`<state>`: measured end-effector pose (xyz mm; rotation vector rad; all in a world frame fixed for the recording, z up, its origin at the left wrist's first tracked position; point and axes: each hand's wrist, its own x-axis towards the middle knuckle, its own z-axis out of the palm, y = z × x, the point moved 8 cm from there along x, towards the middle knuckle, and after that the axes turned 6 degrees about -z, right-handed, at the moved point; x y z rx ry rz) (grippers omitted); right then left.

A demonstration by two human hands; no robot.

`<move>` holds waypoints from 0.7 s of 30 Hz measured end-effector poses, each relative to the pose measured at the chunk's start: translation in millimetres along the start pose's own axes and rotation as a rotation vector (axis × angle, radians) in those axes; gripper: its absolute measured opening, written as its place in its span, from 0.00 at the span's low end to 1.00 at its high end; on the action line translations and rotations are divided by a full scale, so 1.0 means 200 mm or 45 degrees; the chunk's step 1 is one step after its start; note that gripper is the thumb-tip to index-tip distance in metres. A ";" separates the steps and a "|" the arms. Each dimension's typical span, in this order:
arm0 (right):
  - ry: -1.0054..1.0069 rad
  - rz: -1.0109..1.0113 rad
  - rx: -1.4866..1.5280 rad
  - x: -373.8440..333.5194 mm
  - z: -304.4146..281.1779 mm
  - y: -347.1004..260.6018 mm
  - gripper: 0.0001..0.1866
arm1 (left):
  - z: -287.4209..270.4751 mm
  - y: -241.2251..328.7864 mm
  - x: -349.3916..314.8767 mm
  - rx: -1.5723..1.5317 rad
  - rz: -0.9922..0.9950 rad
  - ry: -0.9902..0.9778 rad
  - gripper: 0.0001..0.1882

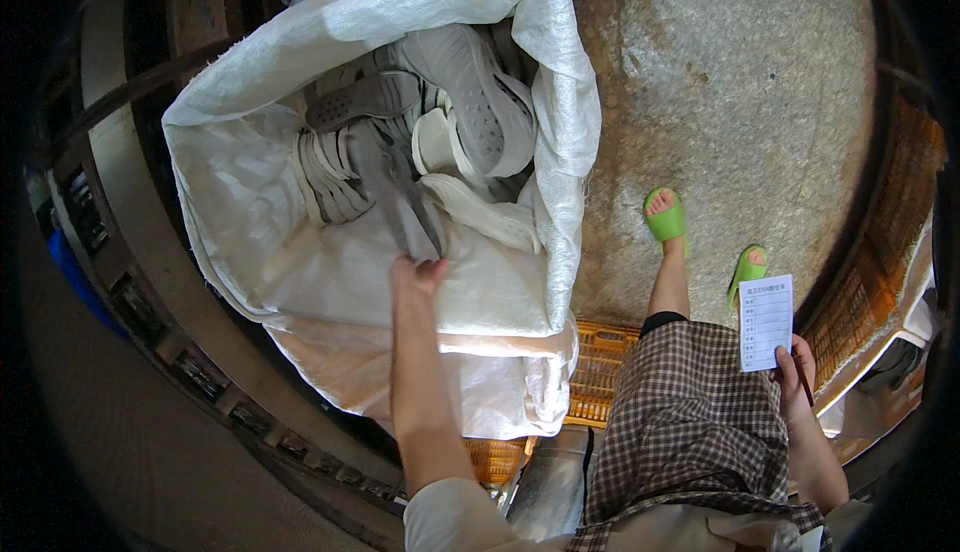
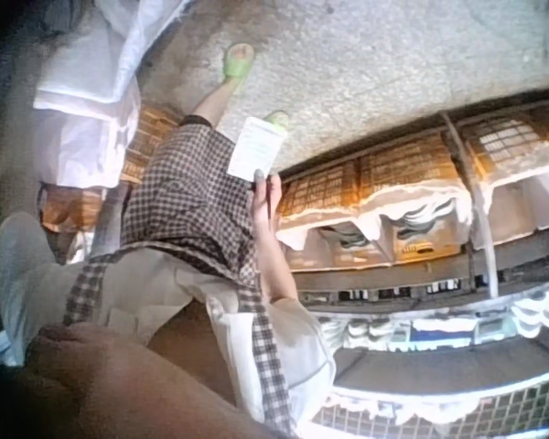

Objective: The person picks up white and green slippers from a shelf, inspects the soles, and places them into a large white sack. The person then walks to a counter, writes on a clipboard with a red pen, and returns to the sack to continue handling slippers.

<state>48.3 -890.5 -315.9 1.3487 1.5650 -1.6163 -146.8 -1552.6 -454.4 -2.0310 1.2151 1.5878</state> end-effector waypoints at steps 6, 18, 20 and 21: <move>-0.011 -0.033 0.014 -0.03 -0.04 -0.04 0.09 | 0.19 -0.10 0.08 -0.179 -0.081 0.183 0.31; 0.029 0.004 0.047 -0.02 -0.11 0.03 0.11 | 0.28 -0.23 0.10 -0.589 0.083 0.404 0.20; 0.028 -0.018 0.045 -0.02 -0.12 0.02 0.11 | 0.17 -0.06 -0.02 -0.369 0.456 0.541 0.17; 0.012 -0.039 0.033 -0.02 -0.13 0.01 0.11 | 0.11 0.05 -0.13 -0.245 0.691 0.653 0.16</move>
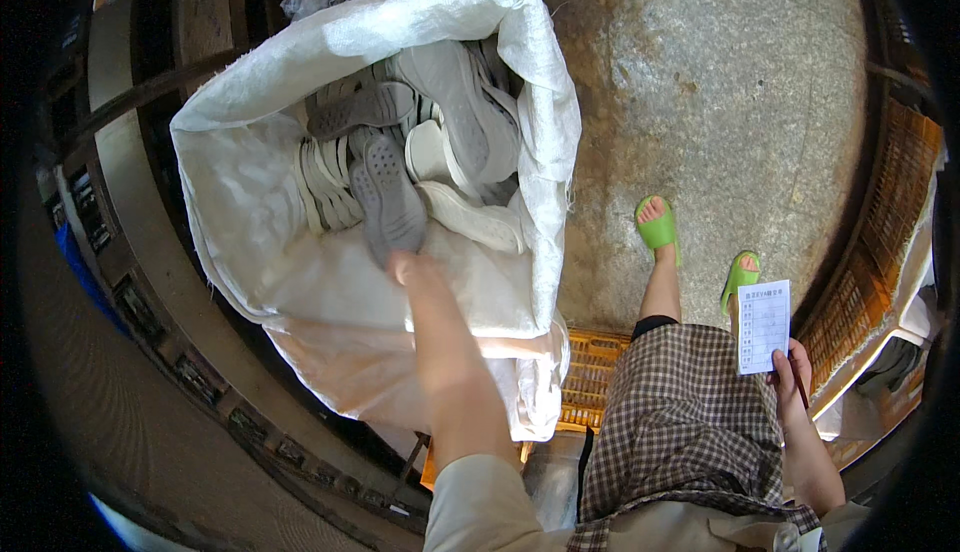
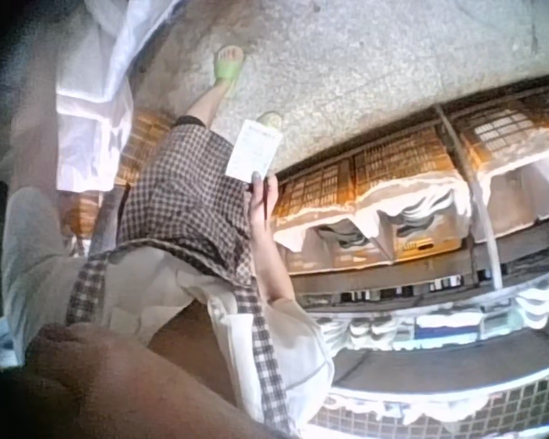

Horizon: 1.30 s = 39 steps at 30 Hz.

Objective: The person picks up white and green slippers from a shelf, inspects the soles, and places them into a large white sack. The person then walks to a counter, writes on a clipboard with a red pen, and returns to the sack to continue handling slippers.

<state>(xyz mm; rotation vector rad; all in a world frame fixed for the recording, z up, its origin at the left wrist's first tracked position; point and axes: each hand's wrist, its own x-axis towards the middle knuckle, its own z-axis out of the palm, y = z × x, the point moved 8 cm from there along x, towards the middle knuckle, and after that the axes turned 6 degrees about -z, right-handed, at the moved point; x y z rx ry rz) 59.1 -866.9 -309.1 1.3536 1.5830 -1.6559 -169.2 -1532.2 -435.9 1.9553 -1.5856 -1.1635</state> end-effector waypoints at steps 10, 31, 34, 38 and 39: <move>0.014 -0.072 0.063 0.00 -0.08 -0.01 0.09 | -0.45 1.19 -0.22 -0.101 0.872 -0.236 0.12; -0.105 -0.157 0.071 -0.03 -0.03 -0.08 0.11 | 0.07 0.23 -0.44 0.655 0.918 -0.515 0.35; -0.149 -0.223 0.046 -0.11 -0.02 -0.12 0.13 | -0.13 0.23 -0.77 0.693 1.171 -0.563 0.31; -0.203 -0.261 0.005 -0.30 0.00 -0.19 0.14 | -0.44 0.05 -1.33 0.605 1.115 -1.019 0.28; -0.209 -0.297 -0.006 -0.35 0.03 -0.22 0.13 | -0.53 0.01 -1.46 0.674 1.158 -1.167 0.27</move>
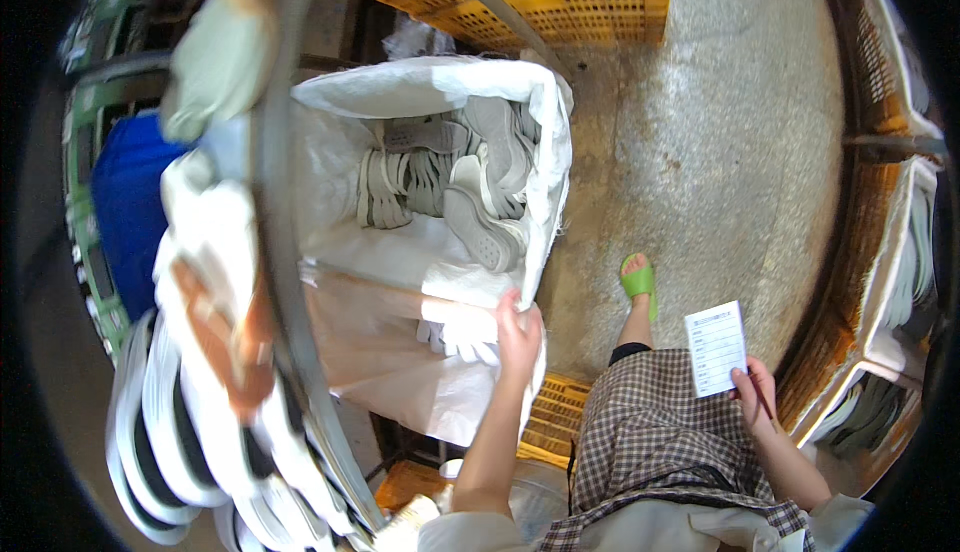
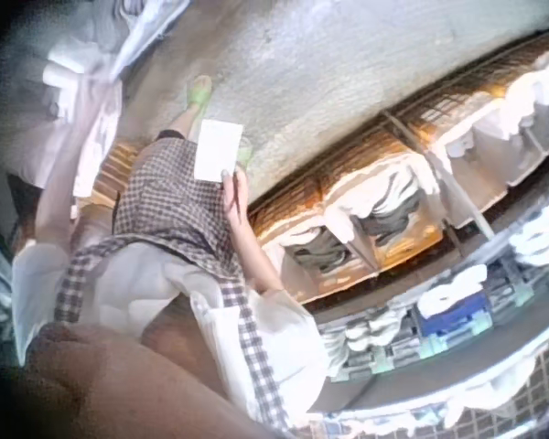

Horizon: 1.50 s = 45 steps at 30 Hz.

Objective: The person picks up white and green slippers from a shelf, inspects the soles, and places them into a large white sack. The person then walks to a counter, writes on a clipboard with a red pen, and returns to the sack to continue handling slippers.

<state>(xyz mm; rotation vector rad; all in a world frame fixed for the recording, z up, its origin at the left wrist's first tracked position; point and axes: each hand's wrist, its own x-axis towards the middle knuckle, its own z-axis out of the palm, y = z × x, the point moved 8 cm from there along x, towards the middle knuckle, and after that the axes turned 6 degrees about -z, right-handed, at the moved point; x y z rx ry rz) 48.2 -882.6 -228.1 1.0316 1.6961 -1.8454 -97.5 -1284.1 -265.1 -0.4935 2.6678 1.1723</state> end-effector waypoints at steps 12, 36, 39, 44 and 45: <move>-0.822 -0.440 -0.308 -0.66 0.88 -0.36 0.14 | -0.28 0.04 -1.41 -0.478 -0.204 -0.043 0.21; -2.613 0.222 -1.074 -3.48 1.88 2.26 0.22 | -1.34 -1.36 -4.72 -2.363 0.620 1.783 0.38; -2.841 0.267 -1.096 -3.76 1.88 2.51 0.23 | -1.32 -1.46 -5.07 -2.329 0.581 2.079 0.36; -2.940 0.415 -1.271 -4.11 1.94 3.04 0.21 | -1.27 -1.72 -5.55 -2.149 0.369 2.598 0.36; -2.989 0.412 -1.316 -4.19 1.92 3.15 0.20 | -1.27 -1.76 -5.65 -2.161 0.449 2.650 0.35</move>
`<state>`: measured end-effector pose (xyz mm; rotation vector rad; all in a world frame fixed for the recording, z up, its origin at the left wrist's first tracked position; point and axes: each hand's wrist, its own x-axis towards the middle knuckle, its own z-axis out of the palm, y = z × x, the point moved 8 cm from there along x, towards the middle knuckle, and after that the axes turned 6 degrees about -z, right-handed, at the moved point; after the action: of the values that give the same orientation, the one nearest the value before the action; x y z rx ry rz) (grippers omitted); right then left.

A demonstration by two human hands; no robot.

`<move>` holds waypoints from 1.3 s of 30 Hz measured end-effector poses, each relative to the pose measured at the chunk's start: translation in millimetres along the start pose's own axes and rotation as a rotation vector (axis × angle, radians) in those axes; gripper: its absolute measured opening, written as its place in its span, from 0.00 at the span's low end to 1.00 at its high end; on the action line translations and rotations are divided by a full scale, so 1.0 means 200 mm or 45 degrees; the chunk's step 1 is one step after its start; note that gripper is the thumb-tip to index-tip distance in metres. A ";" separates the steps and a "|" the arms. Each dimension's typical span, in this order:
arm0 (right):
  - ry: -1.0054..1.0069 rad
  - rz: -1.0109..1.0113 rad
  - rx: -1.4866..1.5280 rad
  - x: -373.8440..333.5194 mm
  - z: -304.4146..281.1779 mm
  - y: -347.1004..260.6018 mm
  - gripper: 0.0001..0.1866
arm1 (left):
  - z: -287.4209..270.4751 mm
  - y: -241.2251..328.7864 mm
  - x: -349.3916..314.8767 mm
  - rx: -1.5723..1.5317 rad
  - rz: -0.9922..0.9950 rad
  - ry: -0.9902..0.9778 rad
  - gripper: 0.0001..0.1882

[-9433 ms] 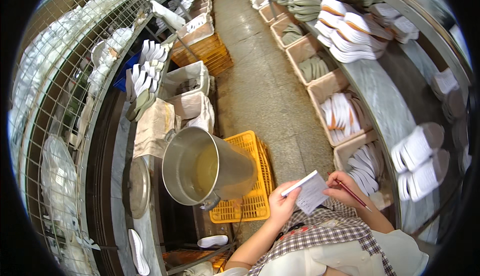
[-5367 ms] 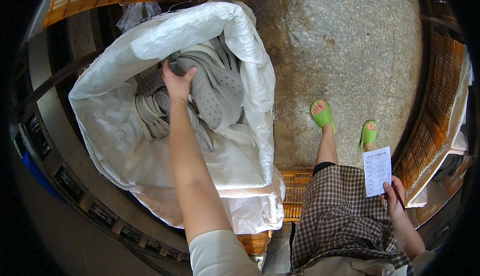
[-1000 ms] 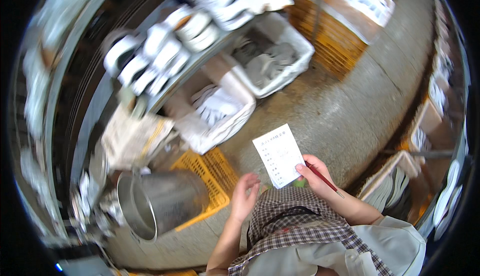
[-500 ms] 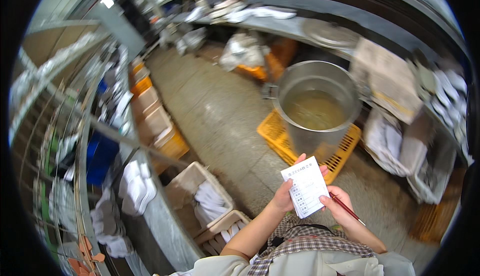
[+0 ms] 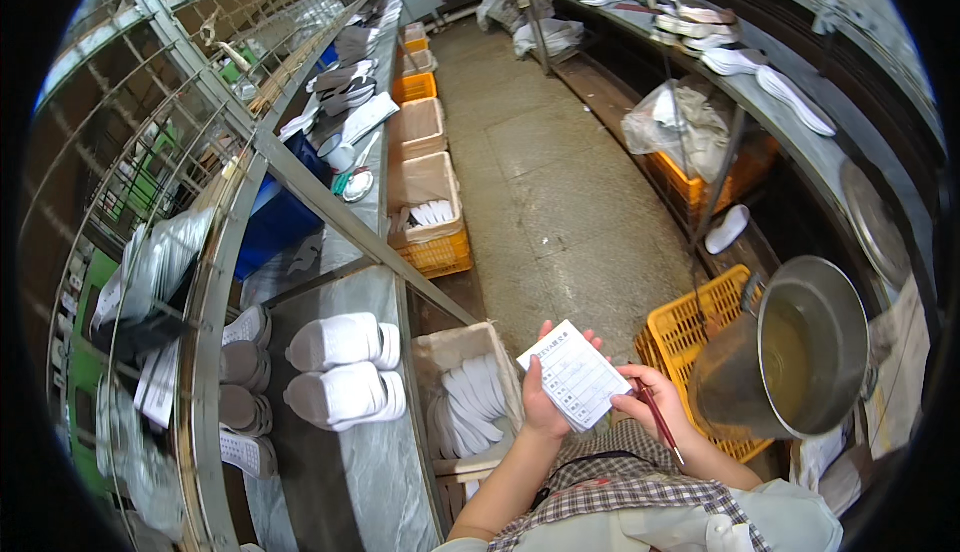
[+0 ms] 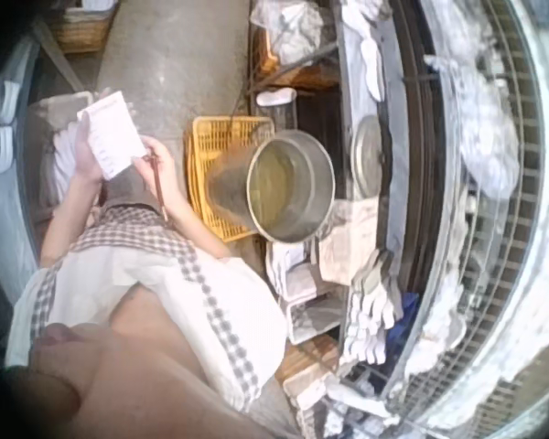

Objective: The person picks up white and green slippers from a shelf, inspects the soles, and places them into a large white sack. The person then walks to a counter, writes on a clipboard with a red pen, and returns to the sack to continue handling slippers.

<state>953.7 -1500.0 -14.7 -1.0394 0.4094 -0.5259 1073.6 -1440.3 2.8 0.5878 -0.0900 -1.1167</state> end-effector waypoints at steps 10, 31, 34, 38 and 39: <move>-0.476 0.036 -0.294 1.43 0.23 -0.06 0.18 | -0.24 0.82 0.82 -0.088 0.220 0.398 0.32; -0.583 -0.118 -0.395 4.49 1.14 -0.08 0.22 | -0.93 2.51 2.45 0.298 0.336 0.660 0.19; -0.688 -0.024 -0.327 4.86 1.41 -0.01 0.18 | -0.81 2.85 2.60 0.931 0.464 0.684 0.19; -0.984 -0.006 -0.369 5.30 1.87 0.17 0.13 | -0.71 3.22 2.84 2.000 0.684 0.936 0.17; -1.067 0.029 -0.300 5.38 1.99 0.22 0.11 | -0.70 3.28 2.91 2.301 0.712 0.996 0.16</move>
<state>2050.1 -1837.6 46.9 -1.3755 -0.2684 0.0111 1922.3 -1688.8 76.6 2.3631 -0.5602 0.0987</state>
